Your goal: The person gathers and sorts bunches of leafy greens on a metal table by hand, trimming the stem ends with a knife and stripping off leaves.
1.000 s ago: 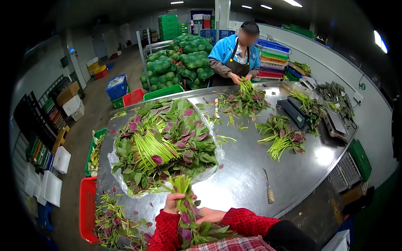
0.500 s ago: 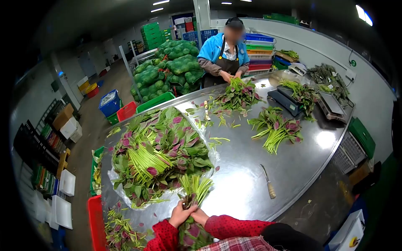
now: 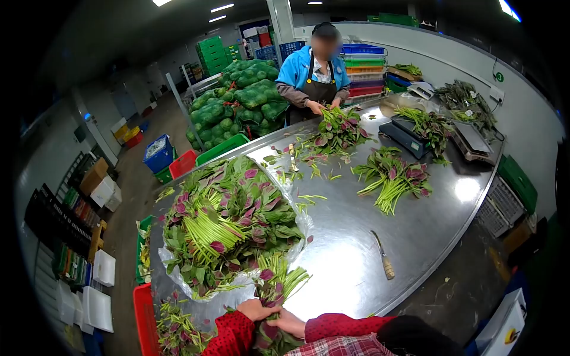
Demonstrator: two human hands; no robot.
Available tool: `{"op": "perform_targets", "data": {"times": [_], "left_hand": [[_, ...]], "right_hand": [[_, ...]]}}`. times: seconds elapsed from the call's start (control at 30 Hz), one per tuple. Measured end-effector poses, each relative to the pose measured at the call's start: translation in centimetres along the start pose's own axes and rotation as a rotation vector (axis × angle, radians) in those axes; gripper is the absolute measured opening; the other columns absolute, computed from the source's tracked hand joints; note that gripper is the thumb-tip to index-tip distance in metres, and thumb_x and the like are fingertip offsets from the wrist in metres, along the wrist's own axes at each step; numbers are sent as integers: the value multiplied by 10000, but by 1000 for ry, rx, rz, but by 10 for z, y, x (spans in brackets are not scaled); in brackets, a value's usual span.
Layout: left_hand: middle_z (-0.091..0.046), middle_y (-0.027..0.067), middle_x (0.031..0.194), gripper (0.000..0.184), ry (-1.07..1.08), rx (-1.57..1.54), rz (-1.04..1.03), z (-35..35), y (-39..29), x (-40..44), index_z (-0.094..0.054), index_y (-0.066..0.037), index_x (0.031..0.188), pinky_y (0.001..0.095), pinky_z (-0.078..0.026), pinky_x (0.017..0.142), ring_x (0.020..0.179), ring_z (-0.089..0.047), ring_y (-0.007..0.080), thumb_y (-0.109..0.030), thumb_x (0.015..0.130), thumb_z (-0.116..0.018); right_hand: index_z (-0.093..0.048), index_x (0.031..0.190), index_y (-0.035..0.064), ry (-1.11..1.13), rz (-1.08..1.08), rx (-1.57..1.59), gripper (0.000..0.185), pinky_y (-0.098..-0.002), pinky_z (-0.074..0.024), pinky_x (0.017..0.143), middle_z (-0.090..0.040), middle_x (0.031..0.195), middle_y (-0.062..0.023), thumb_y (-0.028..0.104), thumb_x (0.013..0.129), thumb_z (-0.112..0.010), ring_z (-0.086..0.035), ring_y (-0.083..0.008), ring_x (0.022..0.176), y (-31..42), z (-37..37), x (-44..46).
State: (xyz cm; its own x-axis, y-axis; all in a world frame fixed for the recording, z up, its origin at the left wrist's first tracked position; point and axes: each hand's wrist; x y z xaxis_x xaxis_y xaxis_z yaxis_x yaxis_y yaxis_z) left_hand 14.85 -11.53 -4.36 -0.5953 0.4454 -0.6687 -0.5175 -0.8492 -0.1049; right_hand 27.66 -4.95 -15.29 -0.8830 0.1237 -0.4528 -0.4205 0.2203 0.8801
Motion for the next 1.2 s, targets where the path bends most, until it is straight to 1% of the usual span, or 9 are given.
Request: {"op": "perform_targets", "data": {"times": [0.2, 0.37, 0.43, 0.7, 0.77, 0.9, 0.97, 1.07, 1.2], "left_hand": [[-620, 265, 1092, 1112, -181, 163, 7, -15, 19, 3, -636, 86, 1054, 436, -498, 855, 1012, -623, 375, -901, 555, -517], [-579, 238, 1148, 1185, -229, 245, 40, -32, 9, -1, -565, 102, 1134, 495, -428, 928, 1051, -593, 382, -918, 534, -513], [-575, 235, 1152, 1186, -214, 204, 61, -31, 13, 3, -561, 99, 1140, 506, -427, 923, 1055, -590, 380, -911, 520, -538], [-540, 216, 1171, 1147, -345, 266, 51, -51, 7, -4, -499, 75, 1183, 540, -308, 1000, 1123, -525, 361, -806, 472, -683], [-554, 202, 1148, 1049, -339, 285, 64, -46, 4, -3, -525, 59, 1171, 534, -329, 987, 1101, -540, 350, -725, 504, -724], [-606, 167, 1081, 709, -331, 218, 83, -47, 16, 0, -618, 19, 1074, 498, -406, 924, 1017, -597, 318, -498, 602, -727], [-628, 130, 1035, 605, -382, 263, 86, -52, 10, -4, -640, 5, 1038, 493, -417, 911, 1011, -602, 297, -438, 633, -713], [-678, 137, 934, 445, -408, 259, 50, -49, 16, -1, -680, -18, 929, 453, -478, 818, 914, -654, 301, -372, 661, -692], [-671, 172, 770, 279, -514, 216, -36, -15, 45, -9, -707, -76, 790, 464, -509, 690, 726, -659, 348, -329, 677, -679]], "right_hand": [[-515, 1210, -106, 37, 128, -111, 717, -384, -418, 936, -568, 1211, -246, 457, 788, -648, -530, -345, 1143, -3, -4, -11], [-436, 1272, -128, 181, 21, -300, 769, -387, -450, 902, -569, 1192, -268, 424, 785, -662, -569, -338, 1087, 1, -1, -25], [-499, 1214, -82, 117, 10, -9, 616, -331, -431, 873, -610, 1106, -168, 386, 841, -643, -555, -221, 1011, -16, -26, -9], [-484, 1219, -72, 287, 45, -300, 662, -383, -428, 901, -567, 1165, -249, 447, 831, -617, -553, -314, 1072, 33, -5, -57], [-483, 1222, -83, 310, 102, -294, 685, -394, -410, 965, -540, 1207, -287, 470, 832, -589, -524, -382, 1130, 9, -21, -43], [-513, 1225, -93, 397, -56, -301, 655, -348, -459, 891, -625, 1076, -253, 432, 841, -596, -597, -300, 1018, 57, -8, -59], [-557, 1165, -85, 266, 249, -425, 598, -352, -479, 834, -654, 1000, -228, 424, 855, -594, -622, -281, 939, 1, 0, -45], [-579, 1195, -49, 391, -65, -319, 592, -327, -502, 763, -680, 978, -166, 446, 871, -599, -642, -205, 794, -12, 42, -54], [-606, 1178, -6, 27, 43, -433, 510, -353, -512, 773, -692, 883, -164, 402, 873, -626, -659, -221, 792, -25, 103, -90]]}}
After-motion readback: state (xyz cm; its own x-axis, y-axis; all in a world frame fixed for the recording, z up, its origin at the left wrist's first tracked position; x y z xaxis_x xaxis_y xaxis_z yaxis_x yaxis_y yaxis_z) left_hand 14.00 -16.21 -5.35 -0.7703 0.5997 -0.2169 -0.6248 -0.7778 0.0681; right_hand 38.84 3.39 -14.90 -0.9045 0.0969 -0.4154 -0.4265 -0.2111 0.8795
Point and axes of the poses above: each hand's wrist, its own x-axis towards the middle knuckle, its own z-axis out of the back of the hand, y = z × x
